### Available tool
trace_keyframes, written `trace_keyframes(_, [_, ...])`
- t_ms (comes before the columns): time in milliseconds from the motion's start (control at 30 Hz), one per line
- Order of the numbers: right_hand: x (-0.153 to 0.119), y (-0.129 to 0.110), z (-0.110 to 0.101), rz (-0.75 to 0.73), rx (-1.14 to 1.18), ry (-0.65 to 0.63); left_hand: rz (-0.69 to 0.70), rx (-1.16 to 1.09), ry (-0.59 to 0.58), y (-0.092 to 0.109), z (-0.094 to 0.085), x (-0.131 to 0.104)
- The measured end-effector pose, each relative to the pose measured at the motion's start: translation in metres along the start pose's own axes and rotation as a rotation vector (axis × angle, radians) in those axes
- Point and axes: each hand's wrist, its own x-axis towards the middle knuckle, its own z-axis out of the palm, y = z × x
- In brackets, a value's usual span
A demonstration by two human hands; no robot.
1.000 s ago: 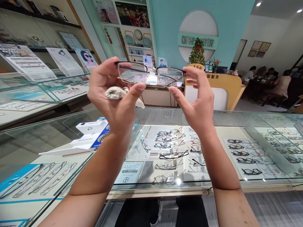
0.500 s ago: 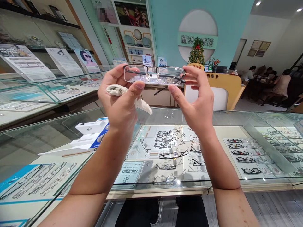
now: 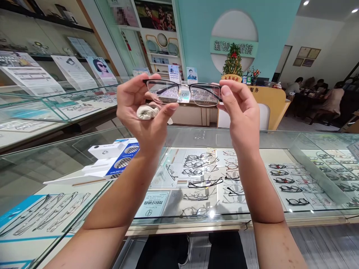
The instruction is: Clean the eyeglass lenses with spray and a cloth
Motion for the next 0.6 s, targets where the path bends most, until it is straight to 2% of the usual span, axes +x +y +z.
trace_keyframes(200, [0.007, 0.013, -0.007, -0.014, -0.169, -0.097, -0.074, 0.110, 0.036, 0.006, 0.004, -0.006])
trace_keyframes(367, [0.011, 0.025, -0.009, -0.009, -0.120, -0.102, -0.056, 0.157, 0.060, 0.015, 0.006, -0.008])
trace_keyframes(500, [0.011, 0.021, -0.009, -0.026, -0.124, -0.147, -0.066, 0.066, 0.054, 0.020, 0.008, -0.003])
trace_keyframes(600, [0.010, 0.010, -0.006, -0.082, -0.147, -0.193, -0.199, -0.120, -0.030, 0.017, 0.009, 0.001])
